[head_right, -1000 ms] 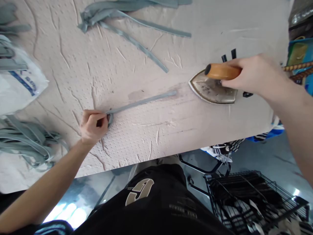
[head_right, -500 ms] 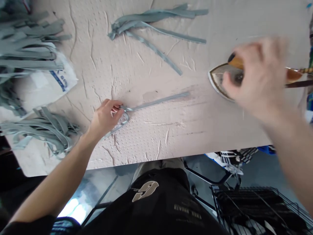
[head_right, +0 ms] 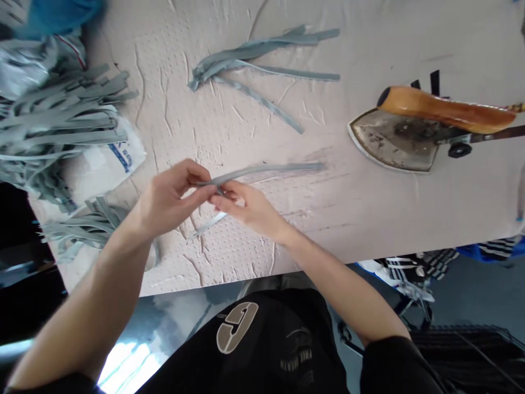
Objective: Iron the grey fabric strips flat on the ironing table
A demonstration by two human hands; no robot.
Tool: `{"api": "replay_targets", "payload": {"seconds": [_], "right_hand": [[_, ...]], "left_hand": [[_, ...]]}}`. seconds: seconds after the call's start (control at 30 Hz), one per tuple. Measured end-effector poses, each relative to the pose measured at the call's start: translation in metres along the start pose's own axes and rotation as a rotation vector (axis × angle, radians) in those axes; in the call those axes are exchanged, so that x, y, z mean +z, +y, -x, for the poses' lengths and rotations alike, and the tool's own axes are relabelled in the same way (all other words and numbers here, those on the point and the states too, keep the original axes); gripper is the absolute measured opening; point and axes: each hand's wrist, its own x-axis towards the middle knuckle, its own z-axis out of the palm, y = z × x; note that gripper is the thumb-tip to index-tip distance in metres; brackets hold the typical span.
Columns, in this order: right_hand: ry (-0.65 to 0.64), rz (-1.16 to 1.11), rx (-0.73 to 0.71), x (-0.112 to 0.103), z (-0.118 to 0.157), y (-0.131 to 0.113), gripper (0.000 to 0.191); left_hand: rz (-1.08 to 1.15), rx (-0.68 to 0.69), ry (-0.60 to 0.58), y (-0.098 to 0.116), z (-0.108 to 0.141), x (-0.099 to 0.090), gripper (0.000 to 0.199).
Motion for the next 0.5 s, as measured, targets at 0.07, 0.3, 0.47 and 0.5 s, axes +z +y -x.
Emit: {"api": "replay_targets", "payload": {"seconds": [0.07,0.3,0.47,0.5], "right_hand": [[0.035,-0.129,-0.02,-0.013,-0.005,-0.014,0.034],[0.208,0.241,-0.055,-0.099,0.014,-0.086,0.027],[0.15,0.494,0.184,-0.143,0.037,-0.073,0.031],[0.104,0.515,0.274,-0.149,0.039,-0.061,0.032]], "left_hand": [[0.097,0.056,0.038,0.022,-0.013,-0.009,0.009],[-0.038,0.324,0.474,0.057,-0.035,-0.048,0.014],[0.012,0.037,0.562,0.011,0.007,-0.02,0.011],[-0.005,-0.057,0.537,-0.004,0.019,-0.009,0.011]]}}
